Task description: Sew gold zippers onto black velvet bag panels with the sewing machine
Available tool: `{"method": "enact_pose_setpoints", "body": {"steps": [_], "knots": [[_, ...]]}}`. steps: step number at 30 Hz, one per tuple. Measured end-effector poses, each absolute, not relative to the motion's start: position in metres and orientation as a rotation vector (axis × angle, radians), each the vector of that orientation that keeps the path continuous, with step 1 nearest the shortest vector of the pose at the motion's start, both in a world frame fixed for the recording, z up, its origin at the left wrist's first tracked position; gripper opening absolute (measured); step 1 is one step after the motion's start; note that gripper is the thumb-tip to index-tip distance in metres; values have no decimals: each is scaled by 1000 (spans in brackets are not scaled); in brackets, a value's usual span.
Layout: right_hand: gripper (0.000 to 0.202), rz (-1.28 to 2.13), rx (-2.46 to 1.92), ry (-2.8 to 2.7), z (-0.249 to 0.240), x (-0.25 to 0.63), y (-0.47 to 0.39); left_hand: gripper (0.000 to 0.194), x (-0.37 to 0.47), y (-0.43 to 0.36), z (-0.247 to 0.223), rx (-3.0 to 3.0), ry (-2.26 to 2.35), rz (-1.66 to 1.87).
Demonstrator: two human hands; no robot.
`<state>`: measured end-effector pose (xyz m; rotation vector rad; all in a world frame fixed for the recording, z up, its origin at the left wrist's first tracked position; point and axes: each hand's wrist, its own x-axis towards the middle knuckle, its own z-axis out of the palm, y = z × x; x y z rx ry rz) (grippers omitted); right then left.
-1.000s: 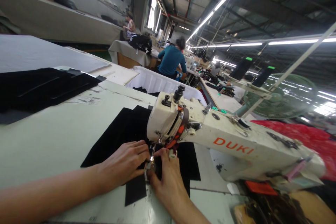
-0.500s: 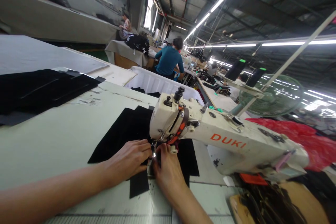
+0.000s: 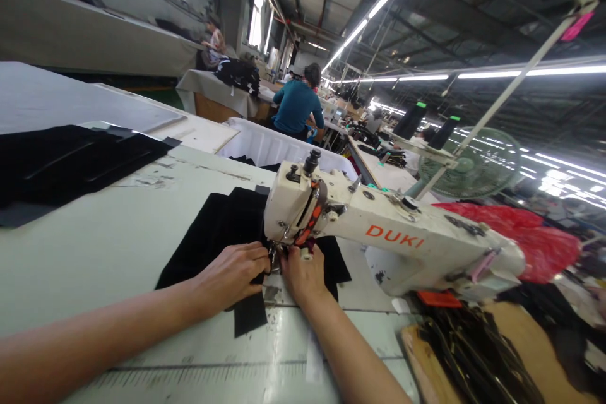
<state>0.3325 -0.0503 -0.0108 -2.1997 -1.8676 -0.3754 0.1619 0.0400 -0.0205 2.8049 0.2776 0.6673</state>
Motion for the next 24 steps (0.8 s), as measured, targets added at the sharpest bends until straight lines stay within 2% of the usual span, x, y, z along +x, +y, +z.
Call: {"method": "enact_pose_setpoints", "body": {"steps": [4,8,11,16,20,24], "knots": [[37,-406,-2088,-1945,6,334,-83,11,162,39,-22,2793,284,674],[25,-353,-1699,-2092,5,336,-93,10,161,37,-22,2791,293,681],[24,-259,-1505,-2149,-10,340,-83,10,157,36,-23,2785,298,672],[25,-251,-1462,-2156,-23,344,-74,27,148,34,-24,2702,314,636],[14,-211,-1515,-2107,-19,342,-74,21,146,35,-16,2466,549,638],[10,-183,-1566,-2075,-18,339,-72,23,148,40,-4,2393,658,575]]}}
